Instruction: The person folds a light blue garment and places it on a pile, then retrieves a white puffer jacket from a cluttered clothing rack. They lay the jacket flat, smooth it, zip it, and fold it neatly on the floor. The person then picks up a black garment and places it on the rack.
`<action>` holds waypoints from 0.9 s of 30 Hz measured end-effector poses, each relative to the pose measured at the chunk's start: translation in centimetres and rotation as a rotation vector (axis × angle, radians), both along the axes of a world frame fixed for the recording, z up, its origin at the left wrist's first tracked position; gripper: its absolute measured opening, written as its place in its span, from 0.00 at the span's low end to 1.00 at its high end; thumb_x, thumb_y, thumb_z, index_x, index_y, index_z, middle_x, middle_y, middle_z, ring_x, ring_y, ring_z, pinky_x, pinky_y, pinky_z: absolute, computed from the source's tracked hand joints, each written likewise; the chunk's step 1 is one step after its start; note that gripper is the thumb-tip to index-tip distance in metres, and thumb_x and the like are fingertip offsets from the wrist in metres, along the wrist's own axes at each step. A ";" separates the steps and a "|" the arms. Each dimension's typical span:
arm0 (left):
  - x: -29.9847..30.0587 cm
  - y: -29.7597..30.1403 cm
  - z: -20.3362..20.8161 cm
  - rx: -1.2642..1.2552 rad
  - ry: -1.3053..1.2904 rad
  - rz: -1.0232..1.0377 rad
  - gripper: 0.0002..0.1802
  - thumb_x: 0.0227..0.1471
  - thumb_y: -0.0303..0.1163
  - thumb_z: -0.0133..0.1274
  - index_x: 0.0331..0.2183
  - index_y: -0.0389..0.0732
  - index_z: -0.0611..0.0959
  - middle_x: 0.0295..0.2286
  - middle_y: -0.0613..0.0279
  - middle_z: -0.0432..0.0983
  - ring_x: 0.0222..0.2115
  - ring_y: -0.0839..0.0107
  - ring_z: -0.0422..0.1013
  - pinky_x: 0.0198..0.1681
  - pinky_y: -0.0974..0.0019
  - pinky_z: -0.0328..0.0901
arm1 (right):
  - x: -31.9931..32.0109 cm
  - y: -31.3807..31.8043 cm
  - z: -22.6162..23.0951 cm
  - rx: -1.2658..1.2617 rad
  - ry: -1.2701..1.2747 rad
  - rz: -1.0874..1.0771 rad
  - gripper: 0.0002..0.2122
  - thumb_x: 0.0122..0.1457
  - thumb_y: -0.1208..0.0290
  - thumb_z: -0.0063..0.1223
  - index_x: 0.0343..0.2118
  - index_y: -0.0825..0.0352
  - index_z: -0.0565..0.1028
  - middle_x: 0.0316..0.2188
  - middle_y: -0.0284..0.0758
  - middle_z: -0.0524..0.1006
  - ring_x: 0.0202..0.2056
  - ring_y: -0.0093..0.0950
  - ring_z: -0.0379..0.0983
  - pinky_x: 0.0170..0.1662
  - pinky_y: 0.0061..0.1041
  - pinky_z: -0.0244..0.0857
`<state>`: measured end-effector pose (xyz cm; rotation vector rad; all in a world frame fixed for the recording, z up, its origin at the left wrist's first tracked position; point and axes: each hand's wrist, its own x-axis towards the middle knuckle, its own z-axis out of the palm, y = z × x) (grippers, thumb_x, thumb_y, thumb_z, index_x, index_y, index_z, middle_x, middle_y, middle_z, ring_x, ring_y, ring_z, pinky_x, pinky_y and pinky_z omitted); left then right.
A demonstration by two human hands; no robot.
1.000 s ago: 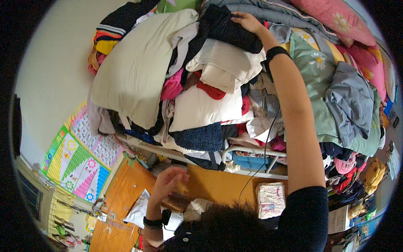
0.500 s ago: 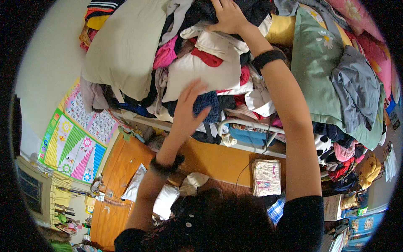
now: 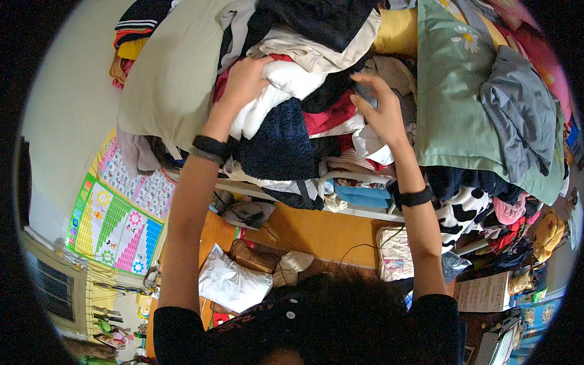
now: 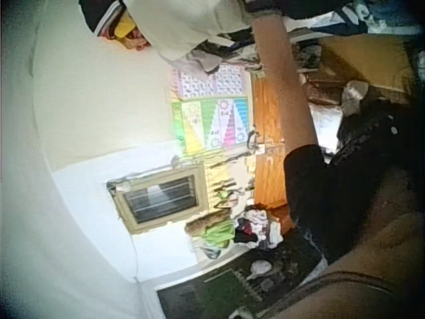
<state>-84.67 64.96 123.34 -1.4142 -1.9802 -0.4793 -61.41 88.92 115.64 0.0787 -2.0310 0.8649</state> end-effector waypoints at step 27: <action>-5.1 -1.2 -1.1 -0.056 -0.091 -0.220 0.26 0.48 0.26 0.58 0.52 0.42 0.84 0.41 0.48 0.84 0.43 0.48 0.80 0.48 0.54 0.72 | 18.6 -11.2 3.8 -0.510 0.321 1.160 0.08 0.55 0.74 0.66 0.38 0.57 0.83 0.42 0.30 0.82 0.45 0.21 0.75 0.49 0.23 0.70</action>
